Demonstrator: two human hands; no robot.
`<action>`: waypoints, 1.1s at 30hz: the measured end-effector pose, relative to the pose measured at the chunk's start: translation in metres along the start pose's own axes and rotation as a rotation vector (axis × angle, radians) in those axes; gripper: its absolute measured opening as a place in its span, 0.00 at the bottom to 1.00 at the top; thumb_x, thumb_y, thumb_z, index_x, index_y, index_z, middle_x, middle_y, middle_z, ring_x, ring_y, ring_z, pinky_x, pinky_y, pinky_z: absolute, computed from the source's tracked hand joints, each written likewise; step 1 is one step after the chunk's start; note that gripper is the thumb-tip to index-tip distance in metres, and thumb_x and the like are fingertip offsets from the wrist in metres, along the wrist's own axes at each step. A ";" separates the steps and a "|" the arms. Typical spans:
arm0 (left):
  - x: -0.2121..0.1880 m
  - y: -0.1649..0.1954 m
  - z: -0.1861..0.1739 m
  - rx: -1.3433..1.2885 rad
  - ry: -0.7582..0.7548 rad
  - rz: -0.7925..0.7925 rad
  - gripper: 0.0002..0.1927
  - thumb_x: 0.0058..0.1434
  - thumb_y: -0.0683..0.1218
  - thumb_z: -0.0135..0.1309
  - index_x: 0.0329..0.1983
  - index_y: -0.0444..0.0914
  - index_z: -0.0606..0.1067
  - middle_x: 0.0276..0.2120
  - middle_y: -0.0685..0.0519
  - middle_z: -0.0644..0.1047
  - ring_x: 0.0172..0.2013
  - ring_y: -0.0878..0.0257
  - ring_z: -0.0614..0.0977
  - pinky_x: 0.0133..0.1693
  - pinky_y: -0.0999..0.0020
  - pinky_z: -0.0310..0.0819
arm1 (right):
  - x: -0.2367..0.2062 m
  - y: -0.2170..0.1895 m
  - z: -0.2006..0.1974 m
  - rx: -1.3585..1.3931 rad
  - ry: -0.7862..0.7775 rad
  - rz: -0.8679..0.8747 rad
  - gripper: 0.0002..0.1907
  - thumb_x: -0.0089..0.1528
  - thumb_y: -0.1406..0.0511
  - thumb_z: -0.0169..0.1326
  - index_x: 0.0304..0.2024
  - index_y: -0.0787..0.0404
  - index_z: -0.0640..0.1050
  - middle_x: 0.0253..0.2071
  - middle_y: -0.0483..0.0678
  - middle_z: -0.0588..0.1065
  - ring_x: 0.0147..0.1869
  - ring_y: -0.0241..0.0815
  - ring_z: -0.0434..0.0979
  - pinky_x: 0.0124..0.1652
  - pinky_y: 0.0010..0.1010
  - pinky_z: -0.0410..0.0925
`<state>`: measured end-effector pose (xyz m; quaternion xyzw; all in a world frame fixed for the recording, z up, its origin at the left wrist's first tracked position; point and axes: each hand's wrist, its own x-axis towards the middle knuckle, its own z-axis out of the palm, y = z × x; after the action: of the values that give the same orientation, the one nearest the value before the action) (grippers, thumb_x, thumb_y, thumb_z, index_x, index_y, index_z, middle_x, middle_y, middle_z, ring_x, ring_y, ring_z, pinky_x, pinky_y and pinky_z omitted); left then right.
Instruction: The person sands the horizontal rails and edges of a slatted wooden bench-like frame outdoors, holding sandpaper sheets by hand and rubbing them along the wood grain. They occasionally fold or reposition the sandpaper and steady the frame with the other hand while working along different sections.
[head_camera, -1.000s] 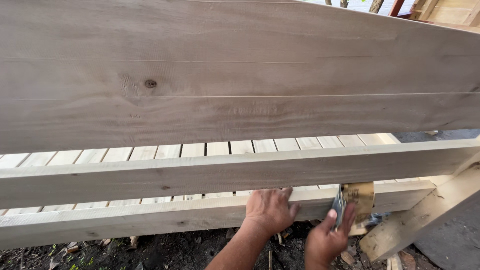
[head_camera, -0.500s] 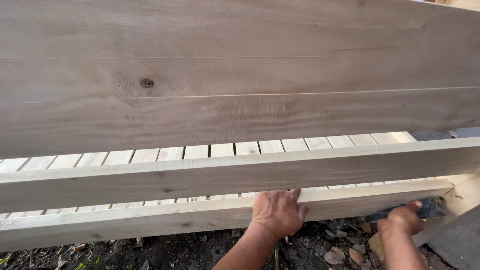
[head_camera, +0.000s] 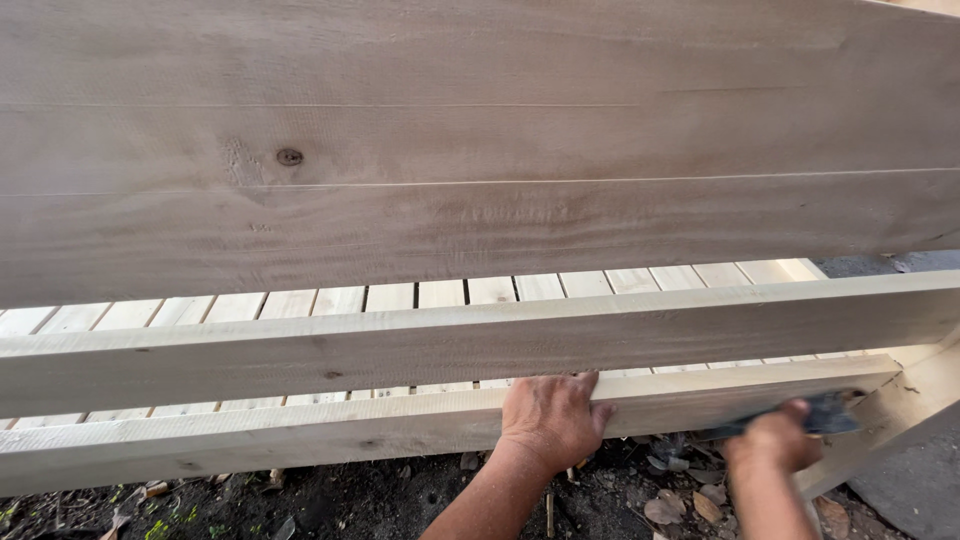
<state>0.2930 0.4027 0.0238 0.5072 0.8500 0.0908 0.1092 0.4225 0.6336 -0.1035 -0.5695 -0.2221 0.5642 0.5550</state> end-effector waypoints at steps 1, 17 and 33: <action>0.000 0.000 -0.001 -0.007 0.003 0.002 0.26 0.70 0.63 0.41 0.56 0.41 0.74 0.41 0.47 0.83 0.47 0.55 0.84 0.48 0.55 0.75 | 0.002 -0.010 0.001 -0.012 0.009 0.051 0.29 0.71 0.51 0.45 0.60 0.68 0.61 0.50 0.56 0.76 0.57 0.53 0.80 0.50 0.41 0.72; -0.004 -0.005 -0.003 -0.030 0.007 0.027 0.26 0.73 0.61 0.34 0.63 0.43 0.70 0.50 0.46 0.80 0.56 0.52 0.78 0.55 0.51 0.70 | -0.043 0.008 -0.002 -0.011 -0.020 0.025 0.32 0.69 0.51 0.43 0.64 0.68 0.54 0.56 0.58 0.73 0.57 0.49 0.77 0.55 0.44 0.70; -0.004 -0.007 0.002 -0.022 -0.044 -0.012 0.28 0.73 0.62 0.32 0.70 0.48 0.65 0.56 0.49 0.79 0.59 0.56 0.77 0.57 0.54 0.70 | -0.100 0.014 -0.002 -0.027 0.018 0.007 0.25 0.70 0.55 0.47 0.58 0.69 0.67 0.54 0.59 0.77 0.54 0.48 0.83 0.54 0.37 0.76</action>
<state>0.2895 0.3962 0.0208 0.5027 0.8494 0.0885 0.1340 0.3923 0.5412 -0.0773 -0.5828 -0.2227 0.5579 0.5473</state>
